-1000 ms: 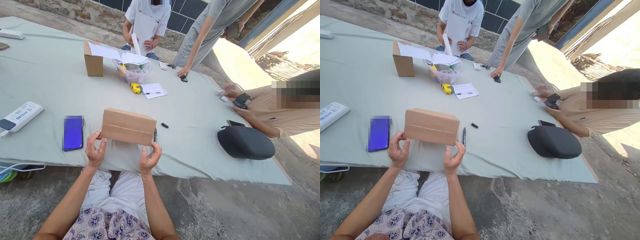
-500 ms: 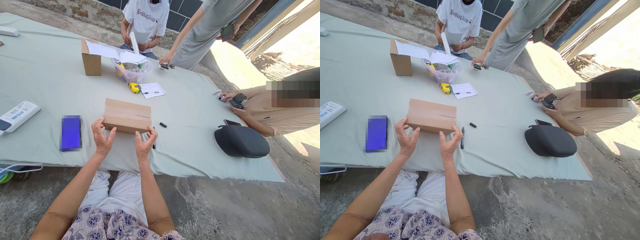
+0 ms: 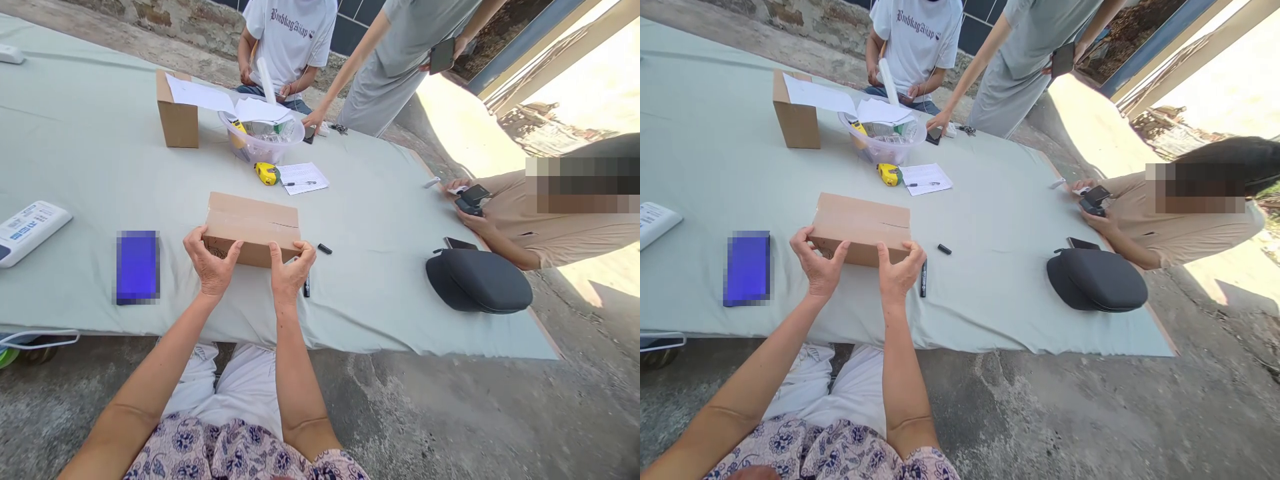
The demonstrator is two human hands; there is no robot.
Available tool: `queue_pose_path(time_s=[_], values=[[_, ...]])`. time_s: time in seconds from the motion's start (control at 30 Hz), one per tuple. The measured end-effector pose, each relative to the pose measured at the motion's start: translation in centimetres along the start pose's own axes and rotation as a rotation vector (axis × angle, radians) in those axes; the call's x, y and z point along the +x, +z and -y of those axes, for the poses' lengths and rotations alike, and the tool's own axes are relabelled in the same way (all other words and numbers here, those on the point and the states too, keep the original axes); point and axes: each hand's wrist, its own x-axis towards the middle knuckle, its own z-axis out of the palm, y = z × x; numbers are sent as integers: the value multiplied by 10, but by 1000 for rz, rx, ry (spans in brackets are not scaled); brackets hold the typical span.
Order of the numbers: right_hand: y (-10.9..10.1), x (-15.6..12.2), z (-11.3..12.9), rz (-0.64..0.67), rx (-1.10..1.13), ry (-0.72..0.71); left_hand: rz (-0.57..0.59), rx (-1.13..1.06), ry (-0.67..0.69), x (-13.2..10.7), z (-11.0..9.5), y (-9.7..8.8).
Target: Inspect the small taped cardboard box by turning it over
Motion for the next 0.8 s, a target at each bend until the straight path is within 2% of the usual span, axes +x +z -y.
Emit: queue_pose_path(time_s=[0.17, 0.47, 0.63, 0.8], values=[[-1, 3, 0, 14, 39, 12, 21, -7, -18, 2, -1, -1], [3, 7, -1, 17, -72, -21, 18, -11, 13, -2, 15, 2], [4, 2, -22, 18, 38, -88, 60, -37, -8, -10, 29, -4], [5, -7, -58, 156, 159, 55, 119, -63, -159, -16, 41, -8]])
